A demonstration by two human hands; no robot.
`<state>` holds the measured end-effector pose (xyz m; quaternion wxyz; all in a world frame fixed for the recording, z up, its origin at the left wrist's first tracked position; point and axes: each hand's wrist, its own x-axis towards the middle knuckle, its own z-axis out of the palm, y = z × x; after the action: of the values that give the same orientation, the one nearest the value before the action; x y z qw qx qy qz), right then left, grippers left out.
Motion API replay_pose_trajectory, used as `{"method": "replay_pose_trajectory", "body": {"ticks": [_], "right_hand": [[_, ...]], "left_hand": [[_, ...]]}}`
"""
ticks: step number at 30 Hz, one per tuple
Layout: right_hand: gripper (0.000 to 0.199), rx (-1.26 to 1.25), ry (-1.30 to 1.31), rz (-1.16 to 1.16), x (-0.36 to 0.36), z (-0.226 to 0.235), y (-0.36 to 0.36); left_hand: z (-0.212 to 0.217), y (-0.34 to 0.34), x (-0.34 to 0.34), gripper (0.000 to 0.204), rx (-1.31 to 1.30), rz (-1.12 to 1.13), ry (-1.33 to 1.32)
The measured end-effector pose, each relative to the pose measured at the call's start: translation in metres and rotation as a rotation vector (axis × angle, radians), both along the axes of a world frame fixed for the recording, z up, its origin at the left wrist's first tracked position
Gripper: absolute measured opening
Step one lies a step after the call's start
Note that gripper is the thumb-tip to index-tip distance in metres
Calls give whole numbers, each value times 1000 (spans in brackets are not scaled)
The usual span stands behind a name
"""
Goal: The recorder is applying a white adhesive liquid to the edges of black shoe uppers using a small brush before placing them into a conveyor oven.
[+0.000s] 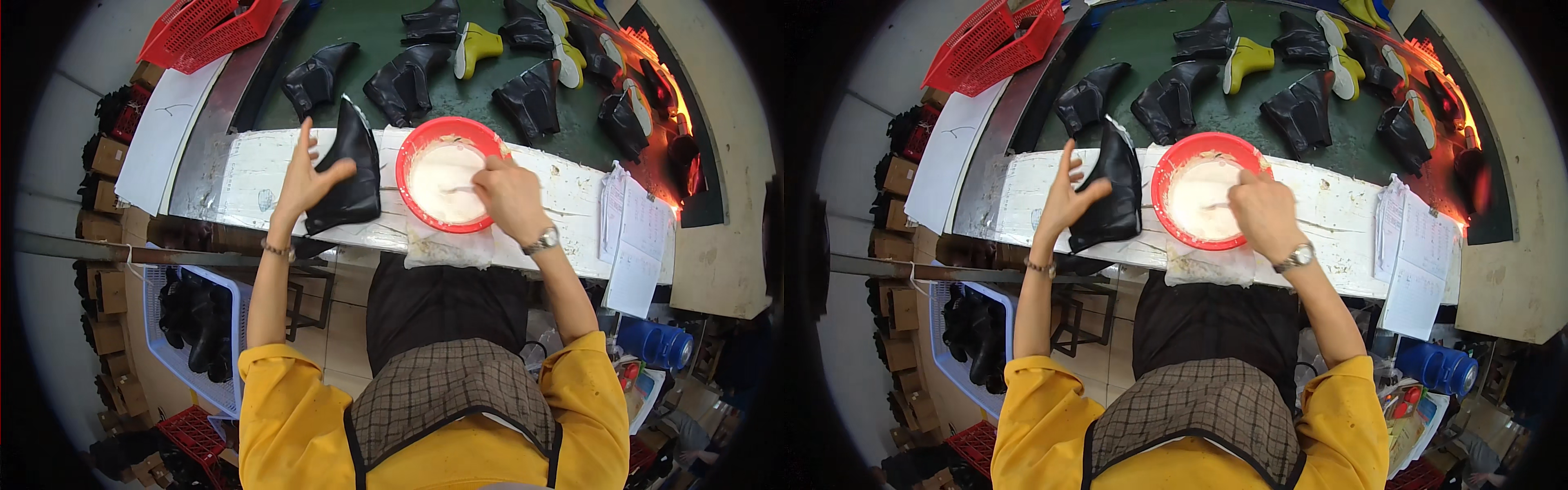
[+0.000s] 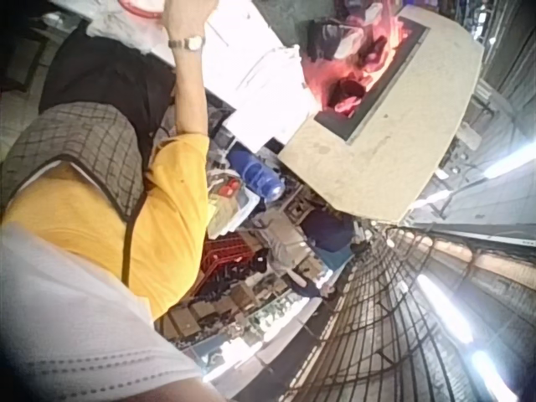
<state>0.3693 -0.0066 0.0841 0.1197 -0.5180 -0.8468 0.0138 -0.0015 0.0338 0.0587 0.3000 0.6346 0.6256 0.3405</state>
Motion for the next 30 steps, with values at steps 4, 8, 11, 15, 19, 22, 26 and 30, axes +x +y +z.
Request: {"method": "replay_pose_trajectory", "body": {"ticks": [4, 8, 11, 15, 19, 22, 26, 30], "right_hand": [[18, 29, 188, -199, 32, 23, -13], [22, -9, 331, -321, 40, 32, -19], [19, -40, 333, -346, 49, 17, -20], [17, -20, 385, -379, 48, 21, -23], [17, 17, 667, -280, 38, 28, -24], [17, -53, 877, -106, 5, 37, -24], [14, -61, 936, 28, -10, 36, -22], [11, 35, 921, -33, 6, 37, -4]], "left_hand": [[11, -45, -5, 149, 17, -211, 355], [9, -64, 13, 153, 10, -207, 756], [4, -60, 14, 132, 64, -198, 641], [5, -64, 4, 107, 227, -93, 444], [37, -77, 29, 102, 345, -71, 348], [66, -90, 53, 100, 410, -92, 371], [81, -102, 67, 101, 459, -208, 317], [78, -108, 64, 101, 504, -366, 200]]}}
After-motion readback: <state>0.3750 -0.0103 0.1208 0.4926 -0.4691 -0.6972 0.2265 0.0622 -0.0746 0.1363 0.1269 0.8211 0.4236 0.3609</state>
